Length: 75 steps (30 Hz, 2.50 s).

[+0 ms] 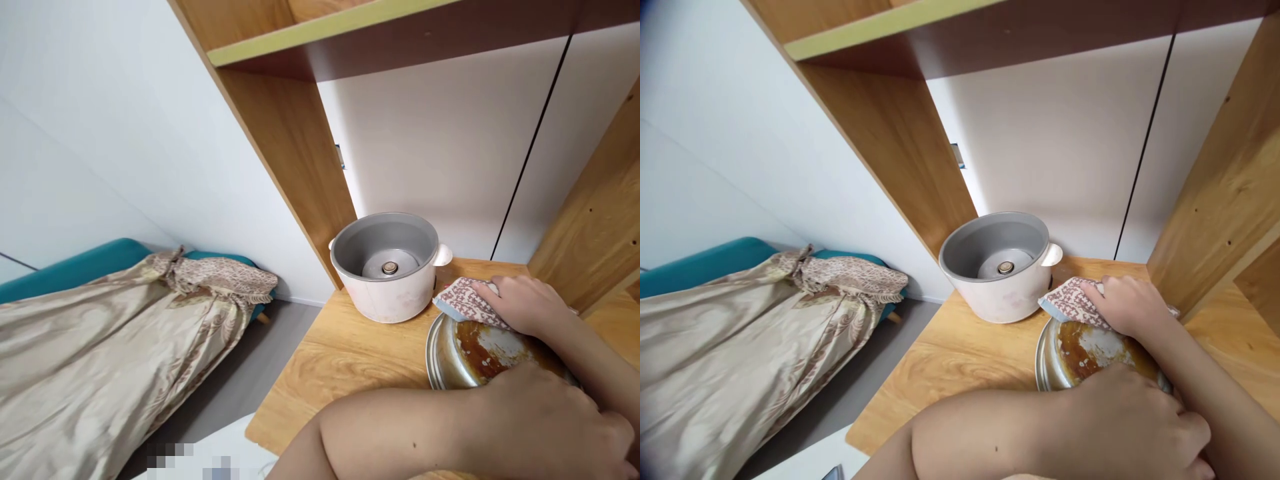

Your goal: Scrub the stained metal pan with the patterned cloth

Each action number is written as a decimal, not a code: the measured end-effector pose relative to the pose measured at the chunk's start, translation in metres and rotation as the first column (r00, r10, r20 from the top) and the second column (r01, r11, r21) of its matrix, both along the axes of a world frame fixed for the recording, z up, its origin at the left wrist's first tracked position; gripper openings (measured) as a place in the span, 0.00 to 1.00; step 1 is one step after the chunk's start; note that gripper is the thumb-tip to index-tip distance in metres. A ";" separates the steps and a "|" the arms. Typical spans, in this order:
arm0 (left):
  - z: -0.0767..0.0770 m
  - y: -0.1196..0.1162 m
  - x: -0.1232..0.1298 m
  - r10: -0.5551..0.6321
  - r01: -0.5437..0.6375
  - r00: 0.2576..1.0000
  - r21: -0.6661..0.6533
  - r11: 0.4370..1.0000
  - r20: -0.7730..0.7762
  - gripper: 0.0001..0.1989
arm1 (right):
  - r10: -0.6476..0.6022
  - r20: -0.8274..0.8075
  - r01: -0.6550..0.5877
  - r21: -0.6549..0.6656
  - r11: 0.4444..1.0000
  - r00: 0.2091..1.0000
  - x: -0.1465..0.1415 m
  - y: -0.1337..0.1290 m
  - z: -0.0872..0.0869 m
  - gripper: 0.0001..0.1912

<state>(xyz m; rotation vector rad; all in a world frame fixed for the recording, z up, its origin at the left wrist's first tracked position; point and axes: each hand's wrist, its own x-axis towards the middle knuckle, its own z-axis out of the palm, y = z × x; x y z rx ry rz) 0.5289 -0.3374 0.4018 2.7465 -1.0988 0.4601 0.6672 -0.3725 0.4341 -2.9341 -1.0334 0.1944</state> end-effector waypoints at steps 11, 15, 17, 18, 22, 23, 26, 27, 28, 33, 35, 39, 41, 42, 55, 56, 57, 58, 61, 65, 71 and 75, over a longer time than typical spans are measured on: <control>0.002 0.000 0.001 -0.015 0.014 0.999 -0.017 1.000 -0.053 0.17 | 0.113 -0.045 -0.111 0.036 0.993 0.993 0.004 -0.001 -0.002 0.32; 0.002 -0.001 0.000 0.009 -0.009 1.000 0.005 1.000 -0.018 0.18 | -0.007 0.079 0.010 -0.044 0.999 0.997 0.001 -0.003 -0.003 0.36; 0.002 -0.002 0.001 -0.003 0.002 0.999 -0.009 1.000 -0.044 0.19 | 0.022 0.133 -0.015 -0.056 0.998 0.991 0.000 -0.002 -0.002 0.34; 0.002 -0.001 0.002 -0.015 0.013 0.998 -0.019 1.000 -0.063 0.19 | 0.049 0.133 -0.043 -0.048 0.998 0.990 0.001 -0.002 -0.002 0.33; 0.003 0.000 0.004 -0.024 0.023 0.997 -0.017 1.000 -0.071 0.19 | 0.164 -0.020 -0.162 0.080 0.984 0.986 0.007 -0.001 -0.004 0.30; 0.002 0.000 0.004 -0.019 0.018 0.998 -0.013 1.000 -0.065 0.19 | 0.171 -0.055 -0.165 0.102 0.981 0.984 0.008 -0.001 -0.005 0.30; 0.000 0.000 0.004 -0.017 0.016 0.999 -0.024 1.000 -0.038 0.18 | 0.129 -0.080 -0.124 0.071 0.990 0.988 0.010 -0.001 -0.005 0.33; -0.001 -0.001 0.004 -0.010 0.009 1.000 -0.022 1.000 -0.022 0.18 | 0.099 -0.072 -0.096 0.041 0.995 0.992 0.009 -0.002 -0.004 0.35; -0.002 -0.001 0.004 -0.008 0.008 1.000 -0.018 1.000 -0.005 0.18 | 0.065 -0.057 -0.065 0.011 0.998 0.996 0.007 -0.002 -0.003 0.37; 0.001 -0.001 0.005 -0.008 0.008 0.999 0.007 1.000 -0.043 0.18 | 0.010 0.096 -0.003 -0.068 0.998 0.995 0.001 -0.002 0.001 0.37; 0.002 0.000 0.004 -0.008 0.007 0.996 -0.003 1.000 -0.084 0.18 | 0.049 0.088 -0.047 -0.030 0.998 0.995 0.002 -0.002 0.001 0.34; -0.001 -0.001 0.004 0.003 -0.003 0.996 0.006 1.000 -0.091 0.18 | 0.117 -0.106 -0.106 0.100 0.989 0.987 0.008 -0.002 0.001 0.31; -0.003 -0.001 0.004 0.007 -0.006 0.996 0.007 1.000 -0.084 0.18 | 0.121 -0.162 -0.103 0.115 0.988 0.979 0.010 -0.003 0.001 0.32; -0.003 -0.001 0.004 -0.003 0.003 0.997 -0.003 1.000 -0.082 0.18 | 0.115 -0.164 -0.099 0.103 0.990 0.980 0.011 -0.003 0.000 0.33; 0.005 0.003 0.004 -0.031 0.026 0.979 -0.027 0.999 -0.201 0.21 | 0.039 -0.034 -0.038 0.045 0.998 0.999 0.009 -0.003 -0.005 0.35; 0.005 0.003 0.004 -0.031 0.025 0.979 -0.029 0.999 -0.203 0.21 | 0.065 -0.082 -0.059 0.070 0.996 0.995 0.011 -0.003 -0.006 0.35; 0.005 0.003 0.005 -0.034 0.028 0.979 -0.032 0.999 -0.203 0.20 | 0.088 -0.117 -0.077 0.092 0.993 0.989 0.013 -0.003 -0.006 0.34; 0.004 0.004 0.006 -0.041 0.034 0.978 -0.037 0.999 -0.204 0.20 | 0.104 -0.138 -0.089 0.108 0.990 0.985 0.014 -0.003 -0.006 0.34; 0.004 0.004 0.007 -0.068 0.057 0.969 -0.050 0.997 -0.236 0.19 | 0.100 -0.131 -0.089 0.082 0.993 0.986 0.014 -0.003 -0.004 0.35; 0.003 0.004 0.005 -0.057 0.047 0.977 -0.052 0.998 -0.205 0.20 | -0.009 0.013 0.009 -0.013 1.000 1.000 0.010 -0.002 -0.001 0.38; 0.004 0.004 0.003 -0.047 0.037 0.979 -0.053 0.998 -0.199 0.17 | -0.087 0.024 0.087 0.002 0.996 0.996 0.011 -0.002 -0.003 0.38; 0.001 0.002 0.005 -0.035 0.021 0.976 -0.068 0.997 -0.217 0.21 | -0.013 -0.133 0.021 0.060 0.998 0.991 0.016 -0.003 -0.006 0.40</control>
